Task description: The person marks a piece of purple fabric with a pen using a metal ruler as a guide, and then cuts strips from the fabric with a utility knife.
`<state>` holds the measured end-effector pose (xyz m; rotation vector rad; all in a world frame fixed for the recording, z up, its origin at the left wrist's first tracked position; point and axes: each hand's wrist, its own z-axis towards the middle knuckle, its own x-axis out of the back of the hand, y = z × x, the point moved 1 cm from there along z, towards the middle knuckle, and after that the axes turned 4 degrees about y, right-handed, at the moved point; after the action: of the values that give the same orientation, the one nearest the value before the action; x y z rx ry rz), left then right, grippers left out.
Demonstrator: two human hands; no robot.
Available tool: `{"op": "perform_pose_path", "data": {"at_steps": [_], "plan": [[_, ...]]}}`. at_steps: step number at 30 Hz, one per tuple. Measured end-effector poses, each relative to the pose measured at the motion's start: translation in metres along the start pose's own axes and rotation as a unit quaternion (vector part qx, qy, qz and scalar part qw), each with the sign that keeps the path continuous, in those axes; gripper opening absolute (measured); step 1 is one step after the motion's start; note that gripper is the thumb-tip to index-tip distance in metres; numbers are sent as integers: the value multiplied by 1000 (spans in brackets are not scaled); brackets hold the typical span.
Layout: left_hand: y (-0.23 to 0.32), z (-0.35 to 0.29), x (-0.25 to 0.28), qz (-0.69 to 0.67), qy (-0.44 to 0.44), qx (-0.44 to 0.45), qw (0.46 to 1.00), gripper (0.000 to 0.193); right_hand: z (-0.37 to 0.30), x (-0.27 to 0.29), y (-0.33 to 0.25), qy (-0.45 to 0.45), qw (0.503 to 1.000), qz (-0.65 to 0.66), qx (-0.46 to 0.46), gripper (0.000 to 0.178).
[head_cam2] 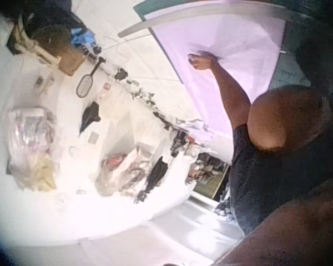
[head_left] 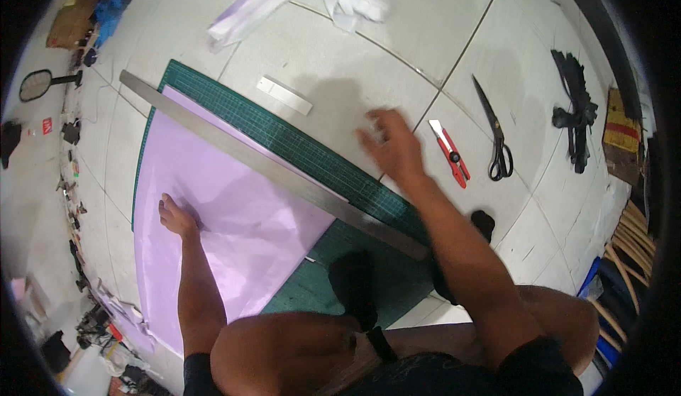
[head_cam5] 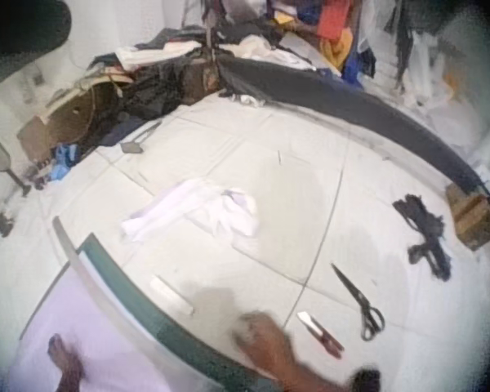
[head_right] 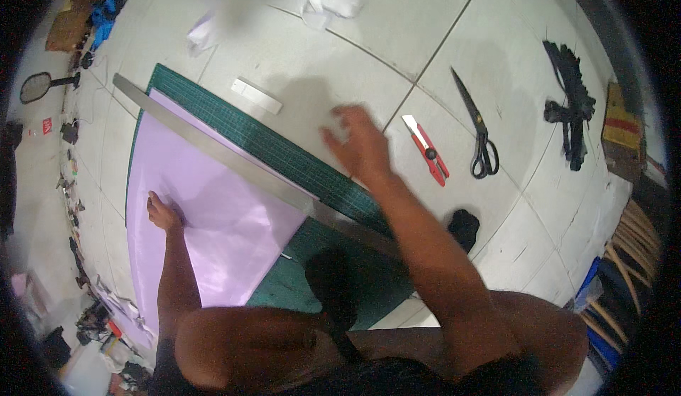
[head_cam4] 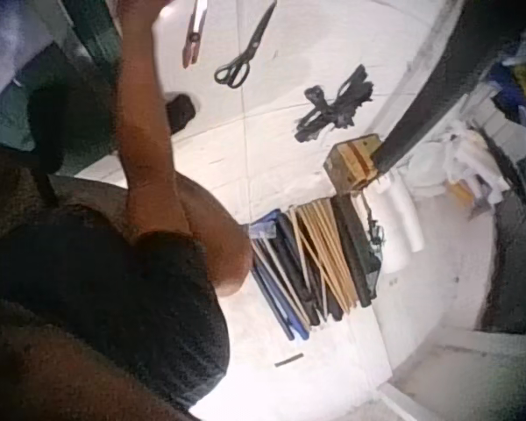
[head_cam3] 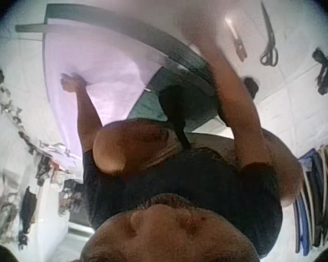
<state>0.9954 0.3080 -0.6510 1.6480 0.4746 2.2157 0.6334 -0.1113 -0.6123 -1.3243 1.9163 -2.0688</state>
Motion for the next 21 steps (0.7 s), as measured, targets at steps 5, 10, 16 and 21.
{"op": "perform_pose_path", "data": {"at_steps": [5, 10, 16, 21], "plan": [[55, -63, 23, -40, -2, -99, 994, 61, -4, -42, 3, -78, 991, -75, 81, 39], [101, -141, 102, -118, -169, -156, 966, 38, 122, 1, -21, -52, 961, -257, 87, 54], [13, -274, 210, -39, -326, -50, 943, 35, 275, 57, -100, -124, 911, -371, 128, 102], [-19, -358, 244, 21, -356, 22, 934, 38, 313, 31, -58, -94, 932, -333, 109, 127]]}}
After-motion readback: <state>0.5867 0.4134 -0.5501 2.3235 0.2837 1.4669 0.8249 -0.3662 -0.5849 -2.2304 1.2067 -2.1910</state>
